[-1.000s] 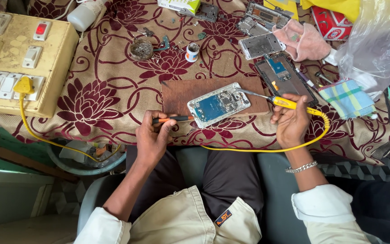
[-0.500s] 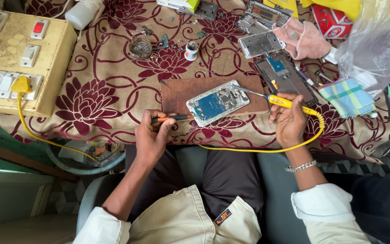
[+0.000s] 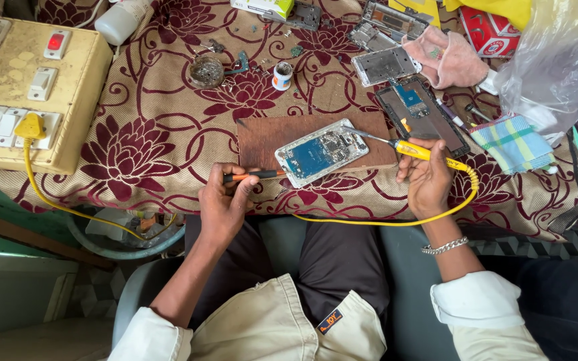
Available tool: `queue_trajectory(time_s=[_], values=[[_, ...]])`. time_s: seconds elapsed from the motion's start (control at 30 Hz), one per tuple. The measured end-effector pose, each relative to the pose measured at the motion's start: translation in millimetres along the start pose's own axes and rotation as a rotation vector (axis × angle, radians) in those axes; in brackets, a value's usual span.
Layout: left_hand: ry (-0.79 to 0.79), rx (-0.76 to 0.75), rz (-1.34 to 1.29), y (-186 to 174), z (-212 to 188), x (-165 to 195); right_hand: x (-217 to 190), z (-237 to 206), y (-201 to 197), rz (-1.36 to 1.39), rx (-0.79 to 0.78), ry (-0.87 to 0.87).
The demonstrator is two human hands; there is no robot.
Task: The person uses a soldering iron and a probe to work on a small circuit board placed on a wooden board. They repeatedly apply heat and make contact with the board's surface while seated at a cluttered workbench.
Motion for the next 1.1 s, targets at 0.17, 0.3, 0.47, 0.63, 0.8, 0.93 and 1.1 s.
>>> queue_trajectory(time_s=[0.17,0.3,0.47,0.63,0.8,0.93,1.1], values=[[-0.017,0.015,0.034,-1.0,-1.6,-0.2,2.1,-1.0,0.9,0.015,0.003,0.008],[-0.062,0.034,0.047,-2.2,-1.4,-3.6,3.5,-2.0,1.3,-0.006,0.025,0.032],[-0.059,0.034,0.039,-1.8,-2.4,-8.9,5.3,-1.3,1.3,-0.002,0.003,0.026],[-0.018,0.042,-0.050,5.1,-1.2,-10.9,9.7,-1.9,-6.0,0.043,0.025,0.072],[-0.070,0.032,-0.053,9.2,0.6,-6.6,9.9,-0.1,-7.9,0.029,0.002,0.056],[-0.096,0.016,-0.057,9.6,2.4,-2.7,7.7,0.7,-7.1,-0.019,-0.002,0.054],[-0.046,0.034,-0.053,8.2,1.7,-0.1,6.9,1.4,-3.2,-0.028,0.015,0.040]])
Point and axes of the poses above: each hand's wrist, its own z-axis towards the middle knuckle, its own y-axis out of the palm, x = y × z, the point moved 5 cm from there along z, towards the middle knuckle, and after that the axes turned 14 degrees about -x, right-handed, at the moved point
